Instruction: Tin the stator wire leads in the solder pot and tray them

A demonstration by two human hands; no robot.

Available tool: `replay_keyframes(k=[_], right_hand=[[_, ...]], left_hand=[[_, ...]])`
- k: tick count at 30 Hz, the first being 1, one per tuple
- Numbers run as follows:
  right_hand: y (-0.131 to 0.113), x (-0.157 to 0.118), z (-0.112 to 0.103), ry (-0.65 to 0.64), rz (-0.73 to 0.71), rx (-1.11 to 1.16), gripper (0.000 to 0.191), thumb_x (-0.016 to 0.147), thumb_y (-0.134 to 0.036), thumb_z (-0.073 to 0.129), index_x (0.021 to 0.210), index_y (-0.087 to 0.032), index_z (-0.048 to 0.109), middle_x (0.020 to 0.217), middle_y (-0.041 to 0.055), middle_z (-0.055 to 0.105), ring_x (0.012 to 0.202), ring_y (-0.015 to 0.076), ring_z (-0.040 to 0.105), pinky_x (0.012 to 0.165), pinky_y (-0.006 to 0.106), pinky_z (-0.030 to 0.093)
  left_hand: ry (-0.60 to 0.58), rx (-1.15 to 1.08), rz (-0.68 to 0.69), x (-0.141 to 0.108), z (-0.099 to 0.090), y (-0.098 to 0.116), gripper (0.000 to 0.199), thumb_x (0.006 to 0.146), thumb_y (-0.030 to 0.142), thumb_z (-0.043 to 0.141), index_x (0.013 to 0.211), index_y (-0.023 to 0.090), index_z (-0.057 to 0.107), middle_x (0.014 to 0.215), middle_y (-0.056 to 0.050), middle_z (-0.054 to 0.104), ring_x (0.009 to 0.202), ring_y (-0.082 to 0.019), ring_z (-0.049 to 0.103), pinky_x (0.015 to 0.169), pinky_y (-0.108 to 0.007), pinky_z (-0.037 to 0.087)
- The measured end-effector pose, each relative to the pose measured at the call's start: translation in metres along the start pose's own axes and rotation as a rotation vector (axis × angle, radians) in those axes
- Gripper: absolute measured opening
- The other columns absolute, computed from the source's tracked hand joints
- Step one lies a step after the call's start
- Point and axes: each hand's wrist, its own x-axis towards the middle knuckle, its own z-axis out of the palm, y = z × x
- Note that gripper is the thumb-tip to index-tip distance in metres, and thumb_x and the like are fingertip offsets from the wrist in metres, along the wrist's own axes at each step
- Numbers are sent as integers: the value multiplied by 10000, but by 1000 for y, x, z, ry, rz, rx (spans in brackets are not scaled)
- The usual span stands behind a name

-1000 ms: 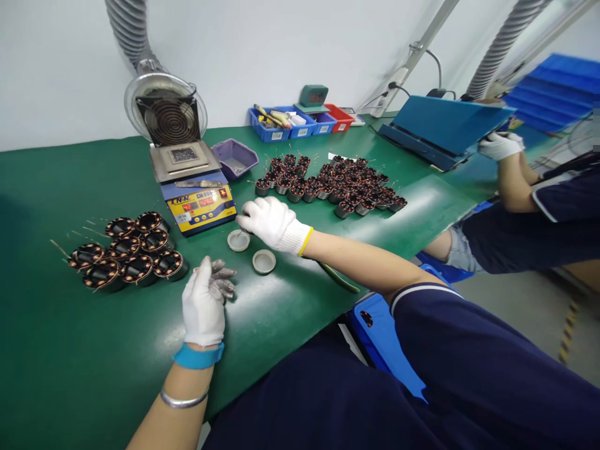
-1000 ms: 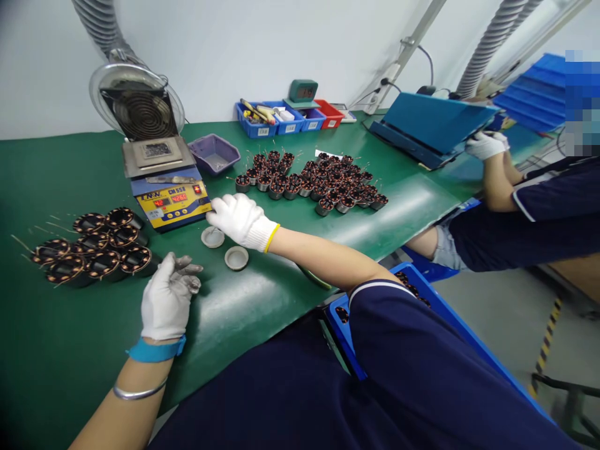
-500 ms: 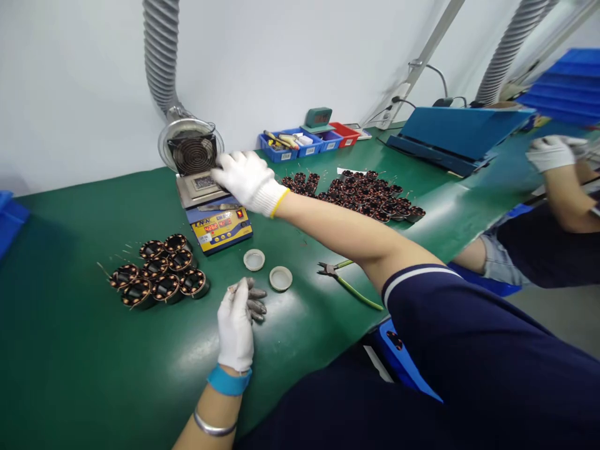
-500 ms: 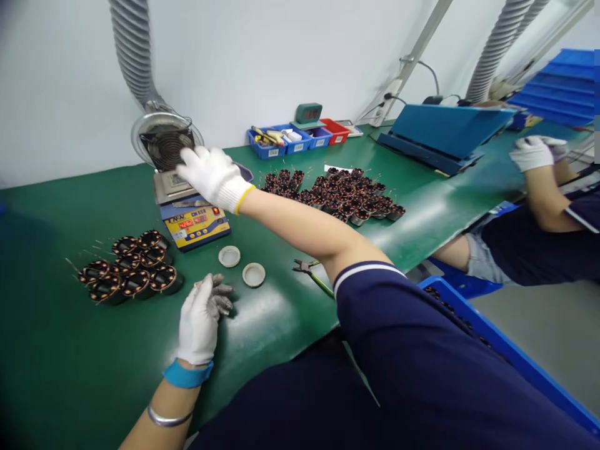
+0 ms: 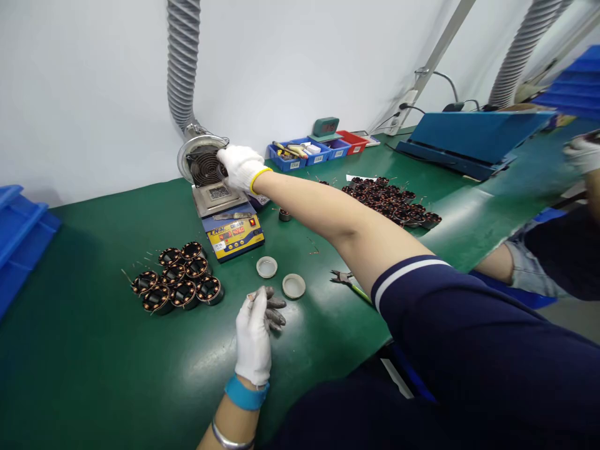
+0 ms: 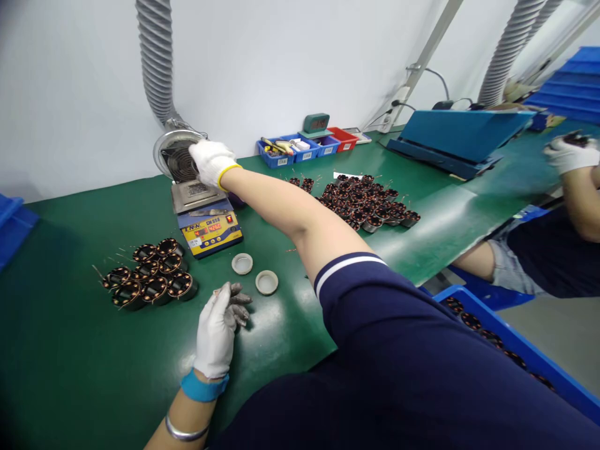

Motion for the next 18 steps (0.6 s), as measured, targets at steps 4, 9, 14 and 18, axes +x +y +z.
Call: replay_keyframes(k=[4,9,14,18], right_hand=[[-1,10,6,-1,127,208,441,879,-424,535,1141,-73,585,1170,141,621,1119,244,600,940,366,493],[-16,11,17,-11,164,292,469,788,-371,670,1133,-61,600,1144,180,634,1117,276,603,964,395,486],[-6,-3,-7,14,180,378,479,839,-457,606,1098,-54,617,981,128,642,979,209,611,862,330,491],[16,-43,-44,13,196,602,486,788,-567,643,838,-83,644,695,30,564,735,126,531,649,232,426]], left_hand=[[-24,-5,-9,0,0,-1,518,817,599,629,992,112,611,755,-56,673,512,-90,557,456,-202,404],[11,-4,-7,1,-1,2,520,792,605,650,963,115,615,737,-58,673,503,-95,559,455,-206,398],[26,15,-5,2,0,5,513,771,610,660,956,133,628,737,-61,676,498,-111,560,447,-224,401],[21,55,10,1,1,3,545,756,632,665,955,125,636,757,-77,681,499,-118,550,454,-243,408]])
